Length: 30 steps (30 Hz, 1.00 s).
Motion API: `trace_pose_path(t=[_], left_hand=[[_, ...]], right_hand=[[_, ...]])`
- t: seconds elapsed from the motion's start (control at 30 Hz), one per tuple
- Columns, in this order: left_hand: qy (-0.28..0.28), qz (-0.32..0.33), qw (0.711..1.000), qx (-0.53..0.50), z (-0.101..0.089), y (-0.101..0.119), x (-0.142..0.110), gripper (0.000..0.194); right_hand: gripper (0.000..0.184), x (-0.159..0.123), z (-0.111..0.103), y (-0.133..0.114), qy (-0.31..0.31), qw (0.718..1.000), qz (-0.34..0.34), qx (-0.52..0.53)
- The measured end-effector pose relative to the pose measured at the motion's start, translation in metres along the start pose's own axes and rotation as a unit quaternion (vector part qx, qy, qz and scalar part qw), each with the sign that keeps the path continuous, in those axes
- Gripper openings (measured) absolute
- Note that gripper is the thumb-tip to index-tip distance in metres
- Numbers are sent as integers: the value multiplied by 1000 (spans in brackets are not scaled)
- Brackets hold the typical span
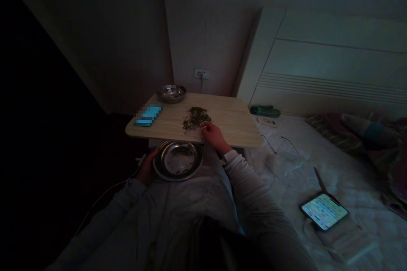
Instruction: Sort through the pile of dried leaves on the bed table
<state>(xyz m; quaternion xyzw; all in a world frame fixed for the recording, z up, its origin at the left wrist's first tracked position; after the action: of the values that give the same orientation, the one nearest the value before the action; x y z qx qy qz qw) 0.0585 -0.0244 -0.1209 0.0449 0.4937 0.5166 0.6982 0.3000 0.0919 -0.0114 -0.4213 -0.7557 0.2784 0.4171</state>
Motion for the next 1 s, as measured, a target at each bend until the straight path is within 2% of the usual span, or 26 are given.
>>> trace_pose_path(t=[0.23, 0.47, 0.67, 1.0], left_hand=[[12, 4, 1000, -5, 2, 2, -3, 15], [11, -1, 1000, 1, 5, 3, -9, 17], [9, 5, 1000, 6, 3, 4, -6, 15], [10, 3, 1000, -13, -1, 2, -2, 12]], right_hand=[[25, 7, -1, 6, 14, 999, -9, -30], [30, 3, 2, 5, -3, 1000, 18, -19], [28, 3, 2, 6, 8, 999, 33, -16], [20, 14, 9, 6, 27, 999, -9, -22]])
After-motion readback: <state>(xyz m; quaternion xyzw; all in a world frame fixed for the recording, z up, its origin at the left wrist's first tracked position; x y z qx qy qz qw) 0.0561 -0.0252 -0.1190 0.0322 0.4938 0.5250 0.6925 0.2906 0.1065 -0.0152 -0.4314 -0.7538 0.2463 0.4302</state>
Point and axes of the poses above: each hand's wrist, its own x-axis towards the middle knuckle, its own z-axis out of the palm, y = z × x, the point moved 7 cm from there along x, towards the middle knuckle, and after that the axes turned 14 degrees about -z, right-handed, at the moved point
